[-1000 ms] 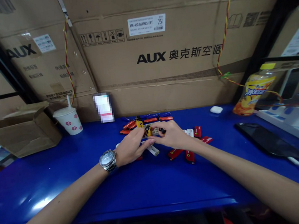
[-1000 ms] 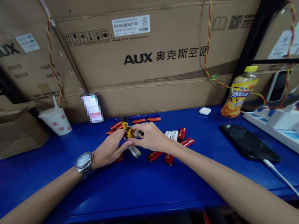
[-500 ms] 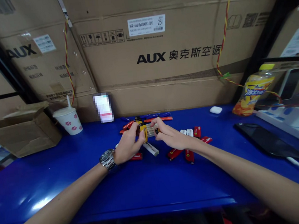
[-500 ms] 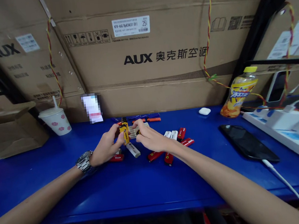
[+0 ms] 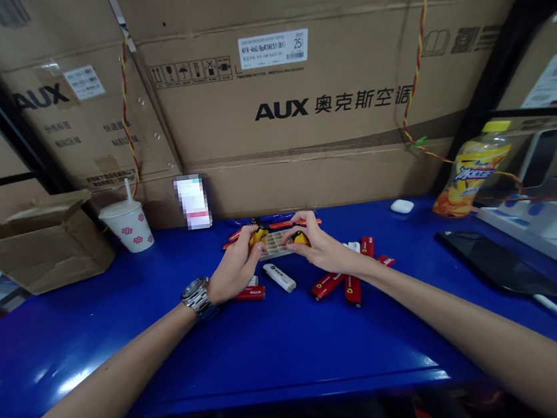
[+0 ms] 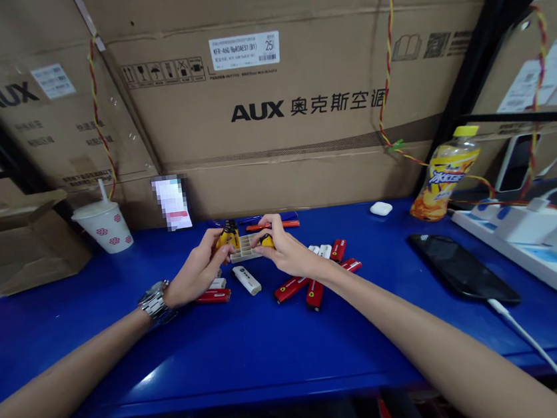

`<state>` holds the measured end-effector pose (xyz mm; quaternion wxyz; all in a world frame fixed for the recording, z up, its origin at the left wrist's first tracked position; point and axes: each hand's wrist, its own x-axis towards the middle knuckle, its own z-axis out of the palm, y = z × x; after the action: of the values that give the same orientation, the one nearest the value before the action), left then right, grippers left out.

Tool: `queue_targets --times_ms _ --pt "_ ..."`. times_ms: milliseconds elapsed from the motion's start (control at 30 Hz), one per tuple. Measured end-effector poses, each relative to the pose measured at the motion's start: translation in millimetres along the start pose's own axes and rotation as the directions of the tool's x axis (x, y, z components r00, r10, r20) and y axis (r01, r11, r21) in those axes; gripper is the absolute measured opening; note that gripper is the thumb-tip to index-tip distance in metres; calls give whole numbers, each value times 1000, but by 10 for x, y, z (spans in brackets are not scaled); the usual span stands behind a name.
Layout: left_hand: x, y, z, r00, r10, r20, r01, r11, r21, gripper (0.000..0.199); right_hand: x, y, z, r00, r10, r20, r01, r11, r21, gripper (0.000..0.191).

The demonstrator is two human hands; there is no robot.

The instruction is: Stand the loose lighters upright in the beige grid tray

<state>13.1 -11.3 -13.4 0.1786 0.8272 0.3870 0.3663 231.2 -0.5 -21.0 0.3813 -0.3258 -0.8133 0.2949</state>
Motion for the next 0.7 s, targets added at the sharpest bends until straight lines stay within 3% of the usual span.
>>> queue_targets --times_ms 100,167,367,533,700 --pt "2 -8 5 1000 -1 7 1 1000 9 26 17 34 3 1000 0 -7 1 985 174 25" --pt "2 -12 9 1000 -2 10 2 1000 18 26 23 70 -2 999 15 30 -21 980 198 23" --pt "-13 13 -8 999 -26 22 26 1000 -3 24 20 78 -34 996 0 84 5 999 -54 22" --pt "-7 73 -28 998 -59 -5 59 998 33 20 19 2 -14 998 -27 -65 29 999 37 30" --pt "1 83 -32 997 -55 -53 60 993 100 29 7 -41 1 987 15 -161 -25 998 -62 41"
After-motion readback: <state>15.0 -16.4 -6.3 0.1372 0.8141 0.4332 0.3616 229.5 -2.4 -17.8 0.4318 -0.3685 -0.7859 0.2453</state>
